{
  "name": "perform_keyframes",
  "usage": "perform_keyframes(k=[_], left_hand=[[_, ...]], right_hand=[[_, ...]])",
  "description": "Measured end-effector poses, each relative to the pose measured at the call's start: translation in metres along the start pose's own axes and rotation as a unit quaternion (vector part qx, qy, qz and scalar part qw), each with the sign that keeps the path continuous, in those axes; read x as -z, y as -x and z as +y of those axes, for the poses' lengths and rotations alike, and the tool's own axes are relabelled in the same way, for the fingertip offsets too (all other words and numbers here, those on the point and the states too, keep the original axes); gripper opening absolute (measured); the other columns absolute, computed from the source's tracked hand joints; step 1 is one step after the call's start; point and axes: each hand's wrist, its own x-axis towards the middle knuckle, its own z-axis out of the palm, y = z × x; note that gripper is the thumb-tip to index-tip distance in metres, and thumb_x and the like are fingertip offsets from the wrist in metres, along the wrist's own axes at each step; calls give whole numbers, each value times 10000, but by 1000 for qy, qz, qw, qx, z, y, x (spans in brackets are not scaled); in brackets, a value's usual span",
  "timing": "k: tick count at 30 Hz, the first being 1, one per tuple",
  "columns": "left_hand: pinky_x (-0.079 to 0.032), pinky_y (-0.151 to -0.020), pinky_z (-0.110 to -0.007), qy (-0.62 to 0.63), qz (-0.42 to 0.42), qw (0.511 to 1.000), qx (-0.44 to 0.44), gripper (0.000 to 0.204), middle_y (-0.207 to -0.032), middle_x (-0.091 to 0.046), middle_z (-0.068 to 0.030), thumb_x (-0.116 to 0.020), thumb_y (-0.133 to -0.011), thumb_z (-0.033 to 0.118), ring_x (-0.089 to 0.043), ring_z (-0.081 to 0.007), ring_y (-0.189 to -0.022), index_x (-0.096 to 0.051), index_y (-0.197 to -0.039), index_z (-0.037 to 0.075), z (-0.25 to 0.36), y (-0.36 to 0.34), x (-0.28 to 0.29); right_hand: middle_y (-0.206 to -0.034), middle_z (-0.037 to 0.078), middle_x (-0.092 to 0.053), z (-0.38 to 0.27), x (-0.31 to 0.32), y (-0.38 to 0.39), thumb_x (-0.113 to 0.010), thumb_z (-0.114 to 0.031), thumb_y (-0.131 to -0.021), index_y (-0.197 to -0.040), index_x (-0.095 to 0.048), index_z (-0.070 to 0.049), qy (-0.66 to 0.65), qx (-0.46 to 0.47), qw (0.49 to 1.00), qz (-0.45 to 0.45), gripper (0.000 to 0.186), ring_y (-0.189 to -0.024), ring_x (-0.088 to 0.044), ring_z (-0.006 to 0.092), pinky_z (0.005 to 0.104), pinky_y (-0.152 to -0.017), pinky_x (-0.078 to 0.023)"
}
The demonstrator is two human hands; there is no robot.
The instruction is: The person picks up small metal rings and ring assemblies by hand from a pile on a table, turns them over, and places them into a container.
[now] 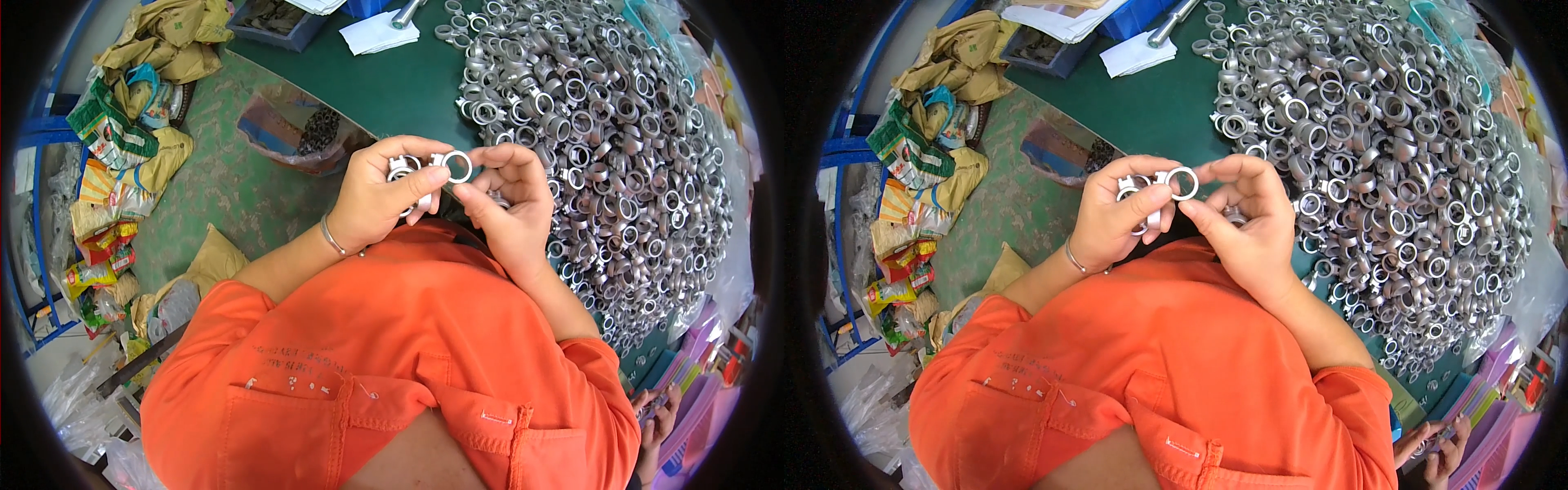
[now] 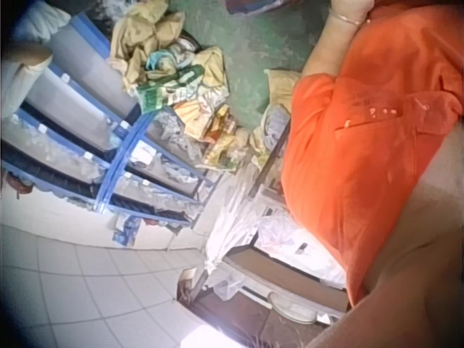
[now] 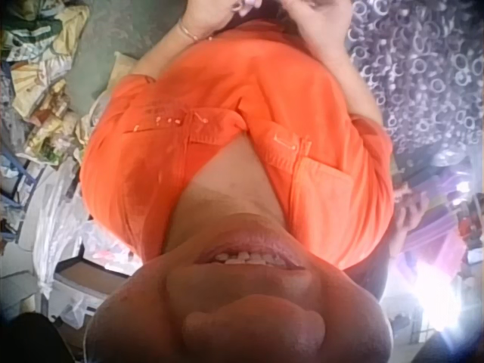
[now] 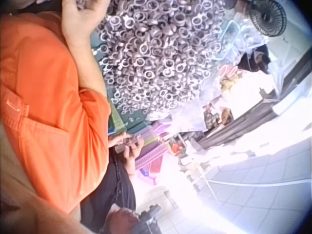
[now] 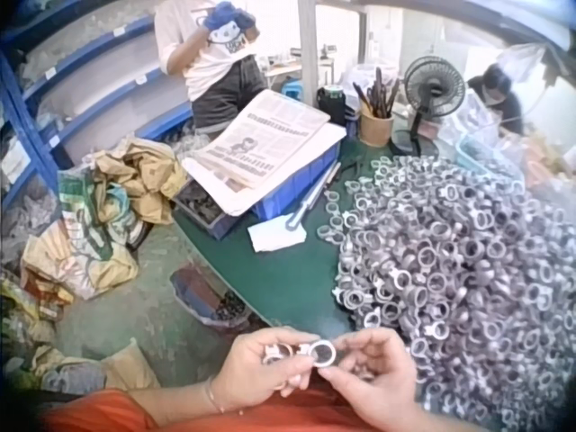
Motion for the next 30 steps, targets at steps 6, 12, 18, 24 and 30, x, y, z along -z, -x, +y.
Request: perform_keyframes(k=[6,12,18,24,30], left_hand=[[-395,-363,-188,295,-91,950,55,273,-1005,-525,-179,-484,-862,208,-503,-150,-651,-536,-1029,-2,-4,-4,14],[-389,-371,-182,327,-90,938,70,172,-948,-524,-173,-483,-870,142,-495,-143,-618,-534,-981,22,-5,-2,20],[-360,-370,-187,170,-92,980,48,94,-882,-530,-178,-531,-830,93,-469,-124,-544,-517,-895,27,-5,-5,13],[-334,-320,-202,154,-122,976,94,97,-725,-494,-125,-518,-831,113,-463,-127,-469,-471,-799,35,-5,-7,2],[-303,-316,-180,53,-141,975,166,224,-742,-493,-79,-462,-891,264,-427,-96,-451,-453,-869,41,-15,-6,-2]], right_hand=[[-877,108,-567,-3,6,-6,-488,-244,-859,-939,-517,-12,-338,-320,884,48,248,-726,-520,166,257,-552,-436],[-1051,143,-541,-5,4,-4,-474,-149,-844,-1036,-507,-2,-394,-280,875,-31,244,-985,-534,242,347,-795,-491],[-897,120,-553,10,14,1,-501,-192,-880,-1021,-511,-37,-285,-242,927,15,209,-674,-528,164,252,-544,-440],[-628,23,-498,19,20,3,-566,-126,-850,-906,-563,-28,-191,-193,963,3,113,-488,-432,77,212,-423,-331],[-825,61,-527,2,16,-1,-575,-131,-832,-863,-576,-15,62,28,998,11,120,-680,-556,121,244,-577,-442]])
